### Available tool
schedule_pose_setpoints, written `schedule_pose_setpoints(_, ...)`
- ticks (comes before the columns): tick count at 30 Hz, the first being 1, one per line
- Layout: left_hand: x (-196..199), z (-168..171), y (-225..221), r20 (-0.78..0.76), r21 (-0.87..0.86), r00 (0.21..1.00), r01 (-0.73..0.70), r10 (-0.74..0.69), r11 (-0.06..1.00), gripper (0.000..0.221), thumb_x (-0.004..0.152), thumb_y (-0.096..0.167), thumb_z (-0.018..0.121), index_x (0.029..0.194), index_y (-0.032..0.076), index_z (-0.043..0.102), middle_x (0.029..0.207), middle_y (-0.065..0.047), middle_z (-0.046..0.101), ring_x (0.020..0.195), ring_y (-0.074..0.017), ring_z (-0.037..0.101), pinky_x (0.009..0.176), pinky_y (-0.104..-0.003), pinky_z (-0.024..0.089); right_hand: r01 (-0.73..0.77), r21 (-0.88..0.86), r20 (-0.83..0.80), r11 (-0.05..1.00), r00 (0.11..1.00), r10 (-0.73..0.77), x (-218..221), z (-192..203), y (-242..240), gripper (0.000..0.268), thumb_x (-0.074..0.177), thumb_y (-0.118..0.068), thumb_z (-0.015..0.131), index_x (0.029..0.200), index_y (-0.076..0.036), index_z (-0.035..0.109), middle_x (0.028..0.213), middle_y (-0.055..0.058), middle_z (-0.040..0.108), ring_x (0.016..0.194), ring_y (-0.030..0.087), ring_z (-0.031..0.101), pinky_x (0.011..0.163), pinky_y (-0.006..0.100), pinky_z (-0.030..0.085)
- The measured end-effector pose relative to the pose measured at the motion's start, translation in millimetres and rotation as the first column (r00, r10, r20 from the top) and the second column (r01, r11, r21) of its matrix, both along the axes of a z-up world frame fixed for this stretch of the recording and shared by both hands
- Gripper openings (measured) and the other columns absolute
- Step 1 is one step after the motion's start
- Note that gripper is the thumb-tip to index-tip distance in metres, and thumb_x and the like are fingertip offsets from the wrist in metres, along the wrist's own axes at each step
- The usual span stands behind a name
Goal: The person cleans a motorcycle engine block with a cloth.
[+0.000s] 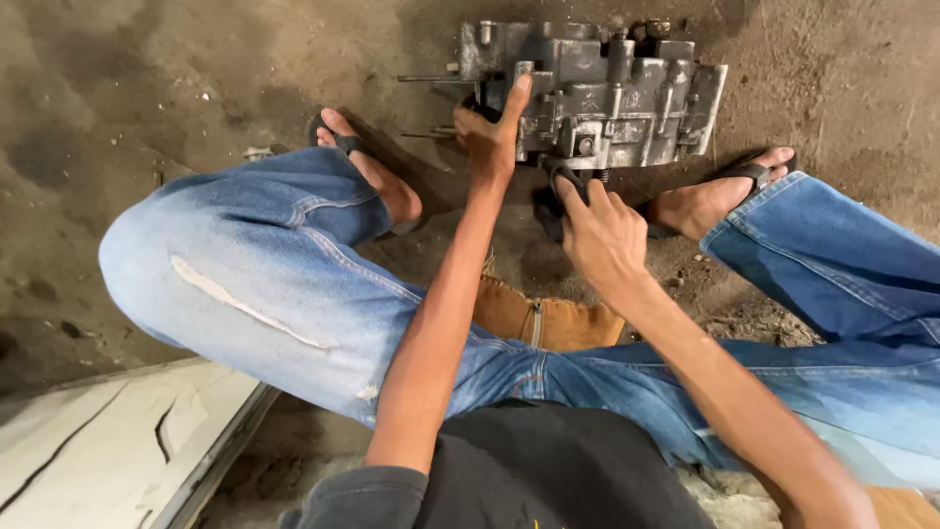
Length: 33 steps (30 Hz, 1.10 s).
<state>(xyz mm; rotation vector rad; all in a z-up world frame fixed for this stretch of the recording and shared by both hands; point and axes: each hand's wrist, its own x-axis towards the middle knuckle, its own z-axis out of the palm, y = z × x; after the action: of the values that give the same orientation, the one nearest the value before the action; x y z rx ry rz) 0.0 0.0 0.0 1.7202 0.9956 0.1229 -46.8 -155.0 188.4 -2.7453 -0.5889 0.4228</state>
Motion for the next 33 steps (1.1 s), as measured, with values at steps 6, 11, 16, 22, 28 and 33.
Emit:
schedule_pose_setpoints(6, 1.0, -4.4, 2.9, -0.075, 0.000, 0.996, 0.045, -0.045, 0.999, 0.102, 0.067, 0.076, 0.073, 0.108, -0.016, 0.058, 0.111, -0.029, 0.064, 0.109, -0.0378, 0.059, 0.099, -0.049, 0.047, 0.107, 0.092, -0.016, 0.990, 0.994, -0.106, -18.6, -7.8, 14.3, 0.047, 0.091, -0.010, 0.067, 0.137, -0.006, 0.059, 0.098, 0.016, 0.060, 0.084, 0.036, 0.064, 0.066, 0.047, 0.053)
schedule_pose_setpoints(11, -0.1, 2.3, 0.3, -0.024, -0.011, 1.000, -0.004, 0.004, 1.000, 0.110, 0.067, 0.076, 0.078, 0.118, -0.018, 0.050, 0.119, -0.030, 0.056, 0.114, -0.0358, 0.054, 0.100, -0.048, 0.043, 0.174, 0.069, -0.138, 0.982, 0.977, -0.163, -38.2, -22.2, 9.7, 0.046, 0.092, -0.011, 0.063, 0.138, -0.008, 0.058, 0.096, 0.018, 0.061, 0.081, 0.039, 0.065, 0.064, 0.050, 0.053)
schedule_pose_setpoints(16, 3.1, 8.0, 1.6, 0.116, -0.088, 0.989, -0.079, 0.089, 0.993, 0.115, 0.065, 0.079, 0.075, 0.121, -0.018, 0.049, 0.123, -0.031, 0.056, 0.117, -0.0382, 0.055, 0.100, -0.048, 0.045, 0.182, 0.153, -0.140, 0.971, 0.977, -0.161, -50.9, -26.8, 8.9, 0.042, 0.093, -0.012, 0.061, 0.135, -0.004, 0.058, 0.101, 0.023, 0.061, 0.080, 0.045, 0.063, 0.065, 0.052, 0.054)
schedule_pose_setpoints(22, 0.0, 23.4, 1.0, -0.030, -0.049, 0.999, -0.037, 0.036, 0.998, 0.110, 0.068, 0.074, 0.076, 0.129, -0.014, 0.050, 0.129, -0.032, 0.054, 0.122, -0.0423, 0.051, 0.105, -0.050, 0.039, 0.322, 0.203, -0.110, 0.925, 0.946, -0.306, -41.7, -15.2, 32.6, 0.034, 0.101, -0.013, 0.059, 0.134, -0.005, 0.057, 0.106, 0.022, 0.061, 0.084, 0.045, 0.064, 0.068, 0.052, 0.053)
schedule_pose_setpoints(28, -5.9, 10.7, -2.1, -0.005, -0.063, 1.000, -0.022, 0.022, 0.998, 0.110, 0.070, 0.076, 0.073, 0.133, -0.011, 0.050, 0.133, -0.031, 0.052, 0.128, -0.0425, 0.047, 0.111, -0.050, 0.034, 0.434, 0.073, -0.192, 0.898, 0.889, -0.415, -38.7, -14.5, 58.9, 0.045, 0.094, -0.014, 0.057, 0.138, -0.004, 0.055, 0.109, 0.024, 0.061, 0.080, 0.047, 0.064, 0.063, 0.058, 0.050)
schedule_pose_setpoints(33, 0.1, 22.8, -3.3, -0.047, -0.075, 0.999, -0.008, 0.004, 0.997, 0.111, 0.069, 0.078, 0.072, 0.133, -0.010, 0.050, 0.132, -0.029, 0.052, 0.128, -0.0412, 0.047, 0.111, -0.050, 0.034, 0.478, 0.141, -0.168, 0.867, 0.875, -0.454, -52.0, -15.0, 49.4, 0.049, 0.095, -0.013, 0.056, 0.143, -0.004, 0.052, 0.113, 0.024, 0.061, 0.086, 0.047, 0.065, 0.068, 0.058, 0.052)
